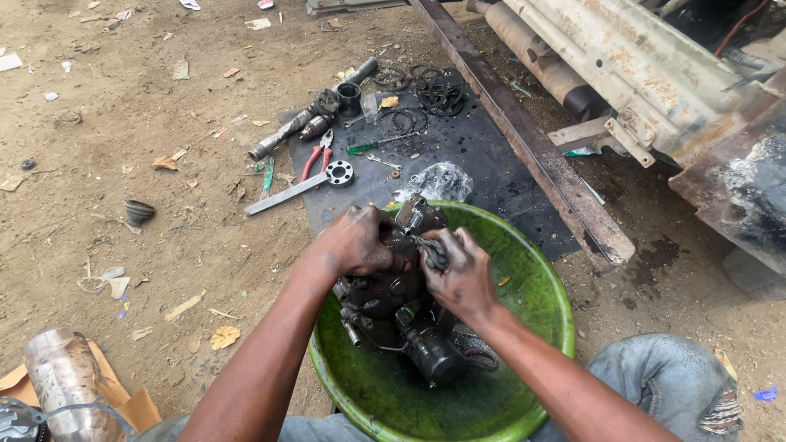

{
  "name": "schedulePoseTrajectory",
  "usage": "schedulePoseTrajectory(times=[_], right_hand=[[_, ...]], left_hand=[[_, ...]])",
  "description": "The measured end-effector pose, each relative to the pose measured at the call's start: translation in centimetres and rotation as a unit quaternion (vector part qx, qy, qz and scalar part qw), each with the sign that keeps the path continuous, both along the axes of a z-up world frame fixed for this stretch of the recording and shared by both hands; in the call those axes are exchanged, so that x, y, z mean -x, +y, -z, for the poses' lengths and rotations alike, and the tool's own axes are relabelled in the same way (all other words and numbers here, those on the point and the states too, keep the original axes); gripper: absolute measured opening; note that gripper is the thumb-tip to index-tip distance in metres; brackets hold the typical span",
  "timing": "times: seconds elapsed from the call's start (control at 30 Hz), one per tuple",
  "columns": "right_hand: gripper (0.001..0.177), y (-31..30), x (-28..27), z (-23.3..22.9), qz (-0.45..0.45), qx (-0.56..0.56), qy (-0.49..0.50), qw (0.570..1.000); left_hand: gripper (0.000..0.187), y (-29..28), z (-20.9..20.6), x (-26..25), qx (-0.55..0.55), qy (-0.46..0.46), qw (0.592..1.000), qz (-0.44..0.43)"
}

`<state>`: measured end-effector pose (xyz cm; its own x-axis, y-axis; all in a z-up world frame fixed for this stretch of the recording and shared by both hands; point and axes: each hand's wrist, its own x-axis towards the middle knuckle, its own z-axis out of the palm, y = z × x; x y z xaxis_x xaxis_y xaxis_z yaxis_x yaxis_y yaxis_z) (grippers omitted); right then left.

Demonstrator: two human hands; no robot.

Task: The person cleans and reassembles internal engine components inside a green basin using their hands, rotating the metal housing to access different sides.

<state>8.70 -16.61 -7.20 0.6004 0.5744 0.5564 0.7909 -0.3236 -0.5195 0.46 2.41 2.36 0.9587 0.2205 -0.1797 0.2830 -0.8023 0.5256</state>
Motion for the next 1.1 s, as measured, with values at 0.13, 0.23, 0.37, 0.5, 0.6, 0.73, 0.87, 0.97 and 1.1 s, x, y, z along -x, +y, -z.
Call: schedulePoseTrajectory(times=[0.13, 0.23, 0.37, 0.5, 0.6, 0.73, 0.87, 0.97, 1.1], right_hand=[[0.017, -1.4, 0.8, 0.8, -0.021, -0.025, 0.016, 0.999], [0.014, -2.1, 0.4, 0.0, -0.012, 0.025, 0.074, 0.997], [0.013, -0.8, -2.6, -2.2, 0.002, 0.060, 0.132, 0.989], [0.015, -0.1, -2.5, -0.9, -0.010, 0.026, 0.123, 0.992], [0.013, -2.4, 0.2, 3.1, -0.018, 0.070, 0.144, 0.987], [0.046, -4.2, 0.1, 5.1, -0.028, 0.266, 0.084, 0.960], [0.015, -3.0, -3.4, 0.6, -0.029, 0.073, 0.084, 0.993], [0.015, -1.2, -3.5, -0.9, -0.011, 0.049, 0.067, 0.996], [0.012, -0.8, -1.9, 0.9, 0.013, 0.085, 0.112, 0.990]], left_hand=[[0.056, 0.0, 0.2, 0.5, -0.012, -0.019, 1.000, -0.005], [0.055, -0.9, -0.5, 0.7, -0.005, -0.015, 1.000, -0.017], [0.056, -1.1, -0.7, 0.8, -0.006, 0.021, 0.999, -0.029], [0.058, -1.0, -0.5, 0.8, -0.029, -0.014, 0.999, -0.006], [0.056, -0.6, 0.0, 1.1, -0.025, 0.001, 1.000, -0.006], [0.053, -0.9, 0.2, 1.0, -0.034, -0.026, 0.999, -0.014], [0.048, -1.3, -0.3, 1.0, -0.014, -0.001, 0.999, -0.033], [0.034, -1.2, -0.4, 0.7, -0.012, 0.013, 1.000, -0.013], [0.046, -0.9, 0.0, 0.8, -0.034, -0.001, 0.999, -0.007]])
